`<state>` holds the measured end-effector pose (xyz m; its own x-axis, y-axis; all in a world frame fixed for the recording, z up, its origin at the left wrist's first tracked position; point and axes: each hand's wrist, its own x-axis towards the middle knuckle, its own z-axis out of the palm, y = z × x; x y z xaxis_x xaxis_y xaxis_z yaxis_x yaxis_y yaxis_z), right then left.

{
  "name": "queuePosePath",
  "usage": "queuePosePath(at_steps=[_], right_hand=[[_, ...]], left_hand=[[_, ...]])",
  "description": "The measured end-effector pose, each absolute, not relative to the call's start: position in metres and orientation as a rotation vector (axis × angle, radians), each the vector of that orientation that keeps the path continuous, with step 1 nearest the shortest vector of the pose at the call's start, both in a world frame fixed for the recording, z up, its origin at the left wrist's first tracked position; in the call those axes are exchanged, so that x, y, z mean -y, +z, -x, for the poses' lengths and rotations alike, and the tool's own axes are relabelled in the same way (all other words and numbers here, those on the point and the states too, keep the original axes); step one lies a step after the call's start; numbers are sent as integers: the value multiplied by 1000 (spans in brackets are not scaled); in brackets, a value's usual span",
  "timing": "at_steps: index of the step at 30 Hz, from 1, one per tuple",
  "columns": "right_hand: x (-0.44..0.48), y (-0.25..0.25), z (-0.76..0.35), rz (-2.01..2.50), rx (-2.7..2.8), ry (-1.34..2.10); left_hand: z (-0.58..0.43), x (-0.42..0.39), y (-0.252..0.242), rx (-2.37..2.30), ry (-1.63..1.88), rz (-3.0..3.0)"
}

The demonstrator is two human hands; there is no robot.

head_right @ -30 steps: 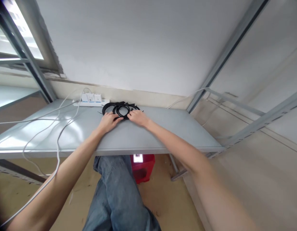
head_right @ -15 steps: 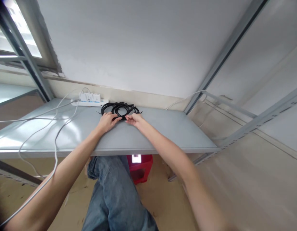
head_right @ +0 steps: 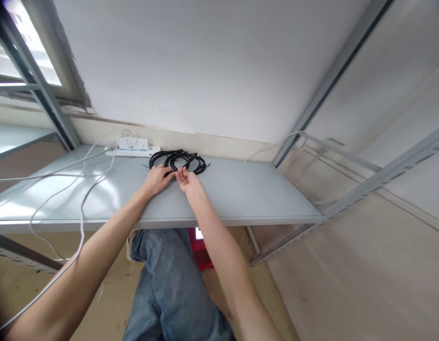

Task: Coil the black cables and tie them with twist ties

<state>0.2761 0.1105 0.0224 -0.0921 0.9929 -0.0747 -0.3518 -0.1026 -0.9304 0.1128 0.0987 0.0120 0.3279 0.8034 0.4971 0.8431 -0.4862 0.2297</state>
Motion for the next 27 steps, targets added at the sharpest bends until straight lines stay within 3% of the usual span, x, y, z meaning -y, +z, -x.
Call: queuePosePath(at_steps=[3,8,12,16,22,27], right_hand=[[-104,30,-288,1161,921,1495],[-99,48,-327,1376,1622,1316],[-91,57,-336,1373,2241,426],[-87,63,-328,1354,2509,-385],[-102,81,-331,1026,2914,-939],[-111,82,-329,806,3056,-1119]], left_hand=[[-113,-100,10,1516,-849,2532],[-114,-100,10,1488,-839,2530],[-115,-99,11,1496,-864,2533],[-114,-98,11,1500,-848,2513],[-115,-97,12,1518,-851,2530],[-115,-99,10,1509,-843,2522]])
